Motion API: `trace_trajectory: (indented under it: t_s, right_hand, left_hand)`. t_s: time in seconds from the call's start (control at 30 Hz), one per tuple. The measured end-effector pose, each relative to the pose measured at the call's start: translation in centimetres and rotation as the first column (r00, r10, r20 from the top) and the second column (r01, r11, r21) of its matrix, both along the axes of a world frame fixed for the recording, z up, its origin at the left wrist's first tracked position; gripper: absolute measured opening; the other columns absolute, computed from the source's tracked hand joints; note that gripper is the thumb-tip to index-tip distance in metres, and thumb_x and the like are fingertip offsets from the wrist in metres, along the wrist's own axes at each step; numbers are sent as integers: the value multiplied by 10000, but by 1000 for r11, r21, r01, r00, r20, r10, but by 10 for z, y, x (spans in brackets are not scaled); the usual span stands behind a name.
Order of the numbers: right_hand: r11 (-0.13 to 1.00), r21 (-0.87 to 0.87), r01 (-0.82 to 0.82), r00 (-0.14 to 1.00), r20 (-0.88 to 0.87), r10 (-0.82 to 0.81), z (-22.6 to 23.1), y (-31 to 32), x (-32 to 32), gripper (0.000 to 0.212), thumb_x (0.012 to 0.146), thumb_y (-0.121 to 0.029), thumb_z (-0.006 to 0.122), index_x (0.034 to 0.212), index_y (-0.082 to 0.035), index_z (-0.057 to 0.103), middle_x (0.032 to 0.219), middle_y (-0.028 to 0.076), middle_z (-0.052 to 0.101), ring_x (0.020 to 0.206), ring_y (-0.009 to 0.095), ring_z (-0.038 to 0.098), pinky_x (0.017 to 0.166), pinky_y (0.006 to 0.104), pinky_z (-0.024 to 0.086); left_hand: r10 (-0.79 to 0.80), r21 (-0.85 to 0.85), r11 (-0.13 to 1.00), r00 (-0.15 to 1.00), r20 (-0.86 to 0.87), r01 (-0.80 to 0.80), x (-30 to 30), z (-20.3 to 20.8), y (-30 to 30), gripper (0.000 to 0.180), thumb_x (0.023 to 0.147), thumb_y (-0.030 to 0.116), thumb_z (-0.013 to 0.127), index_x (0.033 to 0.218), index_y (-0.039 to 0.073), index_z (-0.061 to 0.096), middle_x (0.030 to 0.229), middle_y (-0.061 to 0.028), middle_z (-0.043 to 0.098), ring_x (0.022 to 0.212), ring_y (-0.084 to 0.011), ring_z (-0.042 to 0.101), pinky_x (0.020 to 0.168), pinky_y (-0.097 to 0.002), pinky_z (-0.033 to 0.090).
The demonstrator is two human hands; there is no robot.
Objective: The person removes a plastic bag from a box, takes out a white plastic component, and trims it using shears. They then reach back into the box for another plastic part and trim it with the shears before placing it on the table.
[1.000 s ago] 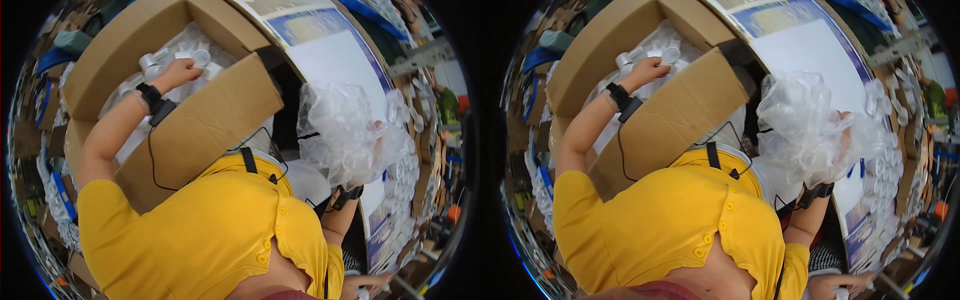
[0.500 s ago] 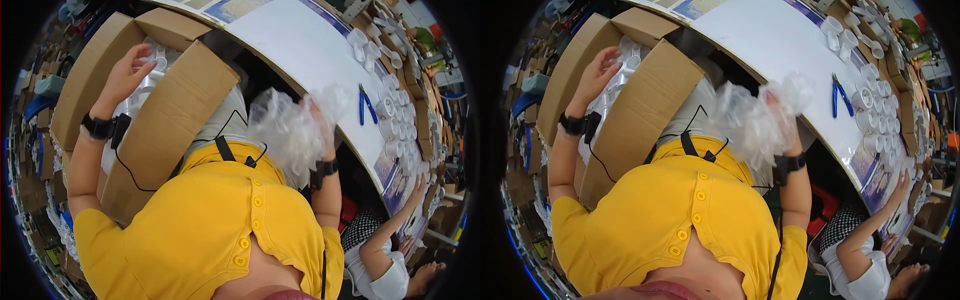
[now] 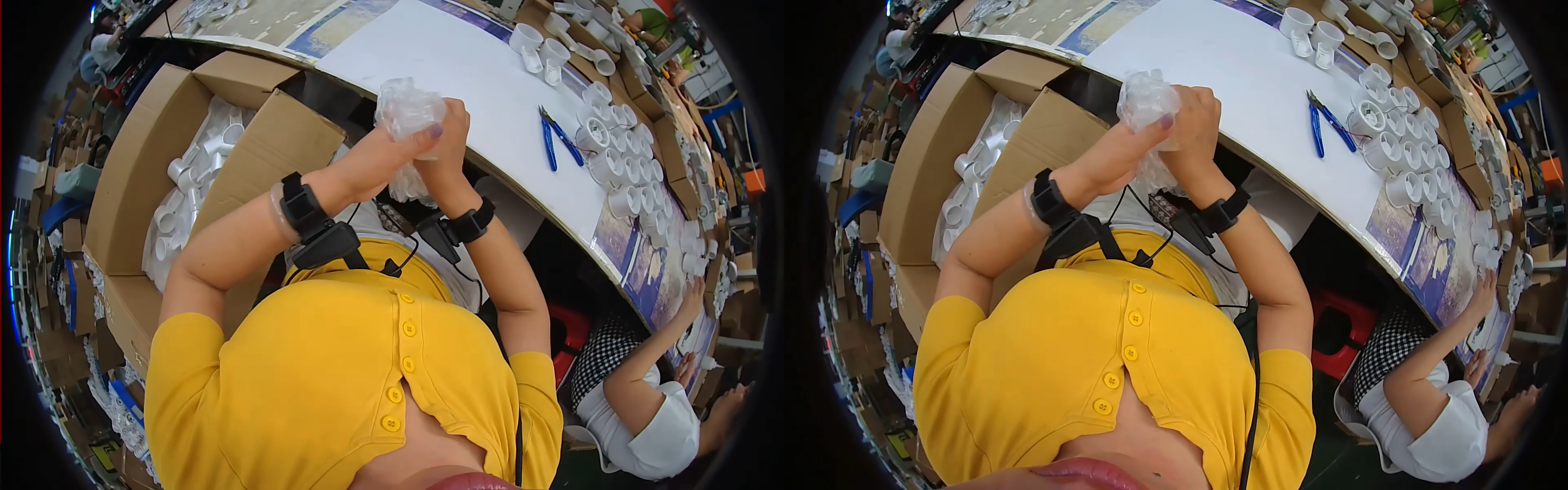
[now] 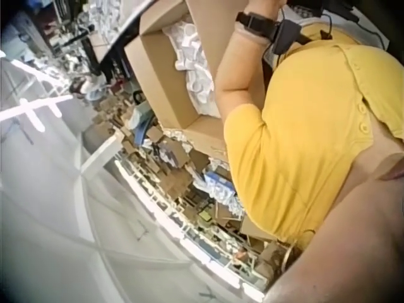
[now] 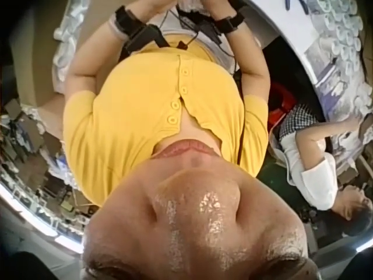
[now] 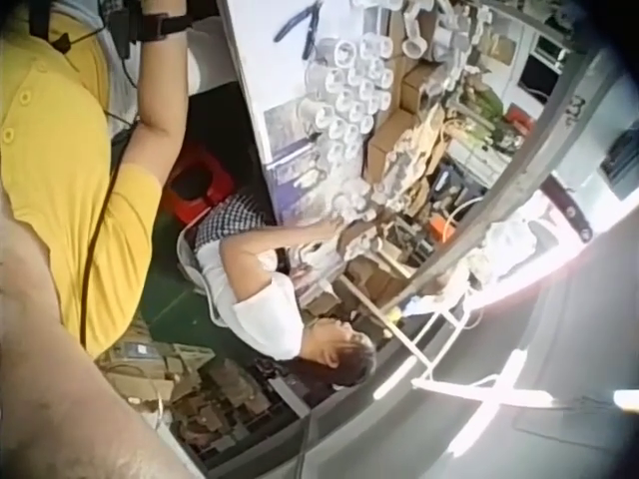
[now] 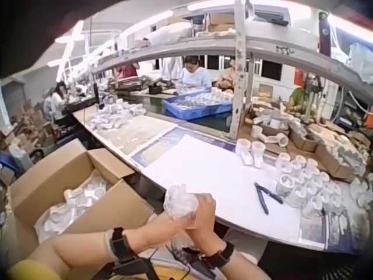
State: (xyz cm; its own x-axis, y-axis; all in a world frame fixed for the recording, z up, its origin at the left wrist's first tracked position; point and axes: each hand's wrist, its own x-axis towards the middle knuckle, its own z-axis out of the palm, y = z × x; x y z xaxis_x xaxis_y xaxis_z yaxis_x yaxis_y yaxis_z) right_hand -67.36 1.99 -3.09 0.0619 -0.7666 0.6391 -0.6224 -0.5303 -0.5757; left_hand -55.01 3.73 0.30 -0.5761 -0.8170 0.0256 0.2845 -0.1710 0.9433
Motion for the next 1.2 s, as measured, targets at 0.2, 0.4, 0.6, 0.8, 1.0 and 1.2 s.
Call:
trace_trajectory:
  t_s: [0.2, 0.4, 0.6, 0.8, 1.0, 1.2]
  right_hand:
    - [970, 192, -151, 976, -124, 177, -21, -7, -16, 572, 647, -173, 701, 1159, -23, 496, 1216, 169, 458, 1172, 339, 373, 966, 394, 325]
    - [872, 106, -479, 872, 168, 459, -4, 13, -37, 828, 683, -162, 709, 1361, -36, 251, 1385, 198, 292, 1293, 340, 258, 1068, 380, 217]
    - [838, 174, -518, 828, 350, 438, -25, 19, -16, 855, 697, -147, 711, 1375, -36, 201, 1402, 210, 251, 1291, 356, 262, 1057, 378, 237]
    - [921, 129, -368, 894, -224, 389, -22, 18, 9, 595, 680, -77, 687, 1226, -24, 456, 1199, 180, 489, 1119, 359, 454, 950, 371, 391]
    - [823, 259, -506, 830, 407, 382, -86, -33, 56, 380, 707, -27, 626, 1079, -14, 551, 1000, 154, 588, 918, 339, 556, 848, 373, 454]
    - [746, 633, -208, 825, 523, -213, -228, -175, 166, 281, 900, -244, 455, 1038, -55, 609, 846, 39, 595, 789, 160, 556, 676, 313, 437]
  left_hand:
    - [215, 297, 937, 974, -73, -184, 0, -35, -20, 351, 898, 163, 538, 1225, 58, 468, 1147, -56, 549, 1038, -166, 533, 899, -294, 426]
    - [85, 448, 888, 919, -385, 106, 17, -46, -40, 338, 875, 92, 531, 1208, 57, 494, 1150, -81, 554, 1016, -189, 568, 864, -333, 463]
    - [84, 129, 988, 996, 17, -85, 5, -27, -18, 315, 859, 41, 489, 1166, -28, 490, 1063, -112, 583, 979, -196, 557, 859, -308, 449]
    - [11, 135, 989, 946, 324, -58, 49, -53, -22, 395, 829, 133, 561, 1181, -29, 483, 1125, -110, 544, 1044, -187, 499, 917, -313, 400]
    - [415, -550, 834, 610, 675, 42, 111, 17, 2, 419, 754, 160, 643, 1140, 39, 533, 1301, -208, 394, 1193, -326, 393, 1008, -356, 314]
    - [622, -621, 763, 55, 781, 178, 198, 2, -10, 465, 712, 99, 641, 1163, 162, 543, 1274, -234, 410, 1126, -379, 434, 941, -383, 386]
